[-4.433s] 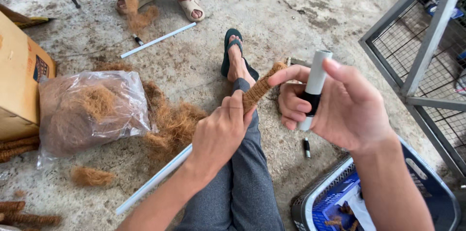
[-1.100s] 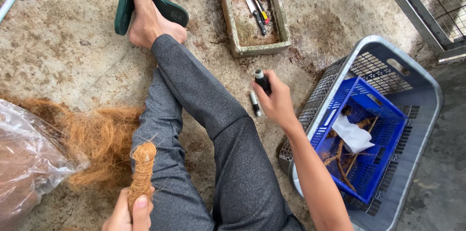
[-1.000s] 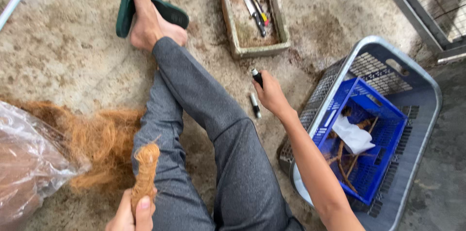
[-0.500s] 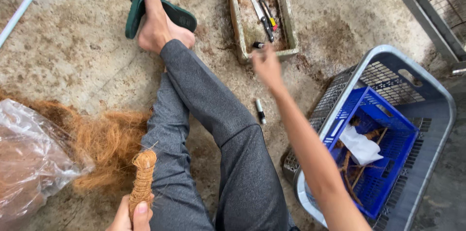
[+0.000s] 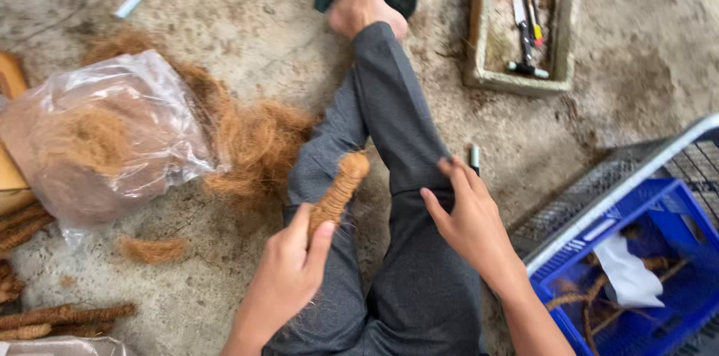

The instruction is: The person wraps brown fibrous material around a white pipe segment, using a small cylindrical tool to press and secure the fibers. The person repeatedly adjusts the bundle and continues wrapping along the pipe's length.

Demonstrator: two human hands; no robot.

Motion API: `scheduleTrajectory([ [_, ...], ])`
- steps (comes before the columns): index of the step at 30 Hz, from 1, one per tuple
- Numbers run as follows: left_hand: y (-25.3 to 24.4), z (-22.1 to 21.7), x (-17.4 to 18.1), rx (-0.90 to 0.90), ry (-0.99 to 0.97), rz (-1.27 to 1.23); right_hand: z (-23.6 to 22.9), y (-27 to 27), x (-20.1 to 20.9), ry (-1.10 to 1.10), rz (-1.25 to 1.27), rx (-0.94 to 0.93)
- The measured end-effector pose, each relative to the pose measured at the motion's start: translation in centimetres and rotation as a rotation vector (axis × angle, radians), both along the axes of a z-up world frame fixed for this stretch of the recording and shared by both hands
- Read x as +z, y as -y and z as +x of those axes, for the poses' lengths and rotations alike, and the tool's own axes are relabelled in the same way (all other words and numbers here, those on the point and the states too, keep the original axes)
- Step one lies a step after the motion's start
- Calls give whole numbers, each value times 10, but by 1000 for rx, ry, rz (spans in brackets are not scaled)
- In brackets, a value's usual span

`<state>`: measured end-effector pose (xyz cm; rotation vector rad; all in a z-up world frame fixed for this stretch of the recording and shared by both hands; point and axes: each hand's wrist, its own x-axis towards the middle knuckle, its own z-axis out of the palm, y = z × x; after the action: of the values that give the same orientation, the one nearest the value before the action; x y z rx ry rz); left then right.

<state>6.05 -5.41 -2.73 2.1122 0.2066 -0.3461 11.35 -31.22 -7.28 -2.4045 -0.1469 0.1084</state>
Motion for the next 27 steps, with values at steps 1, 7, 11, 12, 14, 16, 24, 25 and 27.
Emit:
scheduleTrajectory([
  [1,2,4,3,-33,122,-44,-3,-3,12,75,65,78],
  [7,1,-5,20,-47,174,-7,-23,-48,59,-221,493,125],
  [11,-6,-10,25,9,175,-146,-22,-77,70,-189,553,186],
  [12,-6,-11,25,13,185,-141,-23,-80,69,-132,541,189],
  [14,-8,-11,24,20,202,-133,-25,-84,66,-20,517,192],
  [16,-10,-12,23,47,185,-123,-30,-86,64,-16,476,175],
  [24,-21,-7,24,102,197,-108,-28,-99,65,-73,343,116],
  [25,-20,-7,24,92,236,-85,-28,-100,66,26,334,161],
  [27,-20,-12,23,76,279,-37,-31,-104,68,160,312,223],
])
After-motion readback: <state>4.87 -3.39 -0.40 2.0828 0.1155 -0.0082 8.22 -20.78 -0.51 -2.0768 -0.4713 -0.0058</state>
